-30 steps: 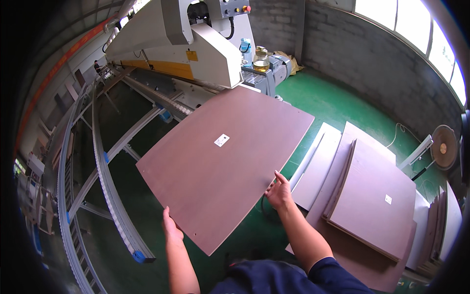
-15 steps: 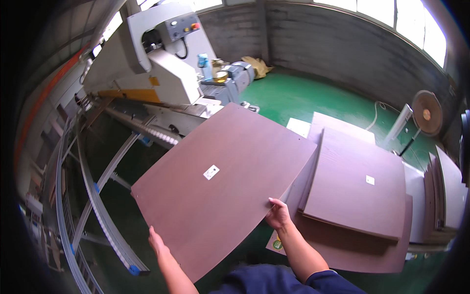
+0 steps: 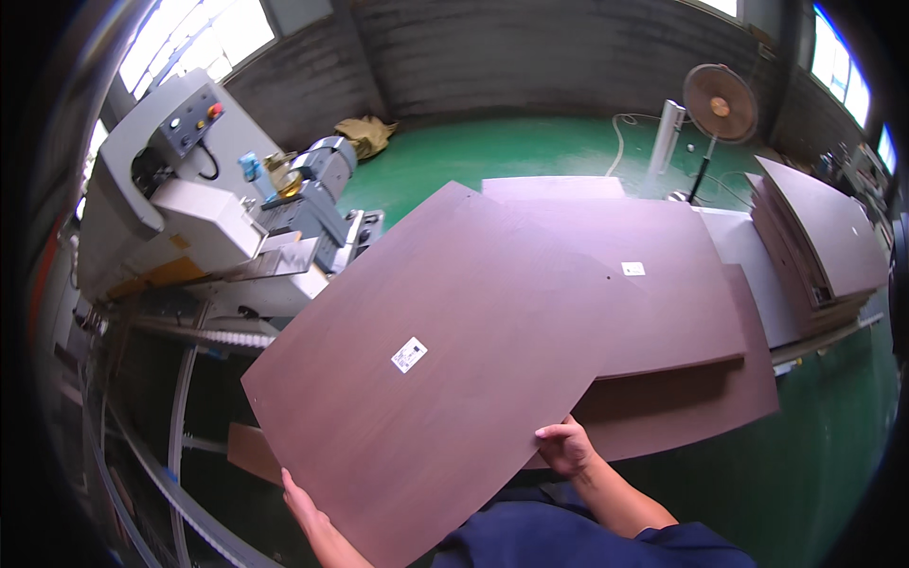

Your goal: The person unloads wood panels from a machine's conveyor rollers one by one and stacks them onto an adjacent table by hand.

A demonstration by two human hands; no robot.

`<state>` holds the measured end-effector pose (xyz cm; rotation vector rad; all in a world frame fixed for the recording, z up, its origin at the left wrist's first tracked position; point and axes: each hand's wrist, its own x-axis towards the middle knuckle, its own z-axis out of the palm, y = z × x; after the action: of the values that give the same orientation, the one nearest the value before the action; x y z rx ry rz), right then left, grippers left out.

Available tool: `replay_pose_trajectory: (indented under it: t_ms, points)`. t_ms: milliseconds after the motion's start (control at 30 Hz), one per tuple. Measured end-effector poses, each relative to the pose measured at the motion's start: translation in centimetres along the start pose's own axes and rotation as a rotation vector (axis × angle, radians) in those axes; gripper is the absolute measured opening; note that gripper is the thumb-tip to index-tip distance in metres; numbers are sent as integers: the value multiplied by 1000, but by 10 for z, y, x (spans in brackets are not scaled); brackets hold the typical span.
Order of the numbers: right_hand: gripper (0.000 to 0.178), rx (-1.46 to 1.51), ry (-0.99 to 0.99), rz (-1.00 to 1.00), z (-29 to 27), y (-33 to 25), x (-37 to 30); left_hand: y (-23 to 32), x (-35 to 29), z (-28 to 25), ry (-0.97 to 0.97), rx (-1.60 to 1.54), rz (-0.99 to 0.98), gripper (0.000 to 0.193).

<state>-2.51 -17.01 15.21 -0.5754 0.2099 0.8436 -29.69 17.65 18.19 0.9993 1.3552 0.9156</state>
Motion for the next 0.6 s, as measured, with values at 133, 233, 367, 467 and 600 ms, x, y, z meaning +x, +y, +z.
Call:
replay_pose_trajectory:
  t_ms: [133,233,367,467,600]
  points:
    - [56,47,161,-128,-23,-20,-26,-3,15,69,-175,45,72,59]
    - [53,158,184,-199,-53,-28,-42,-3,14,137,-351,85,48,58]
    - [51,275,286,-304,-88,-33,-58,-23,18,209,-545,144,14,58]
    - [51,291,350,-400,-106,-38,-71,-29,-9,264,-639,152,-31,58]
    - [55,345,371,-491,-134,-43,-80,-52,-21,317,-714,194,-89,58]
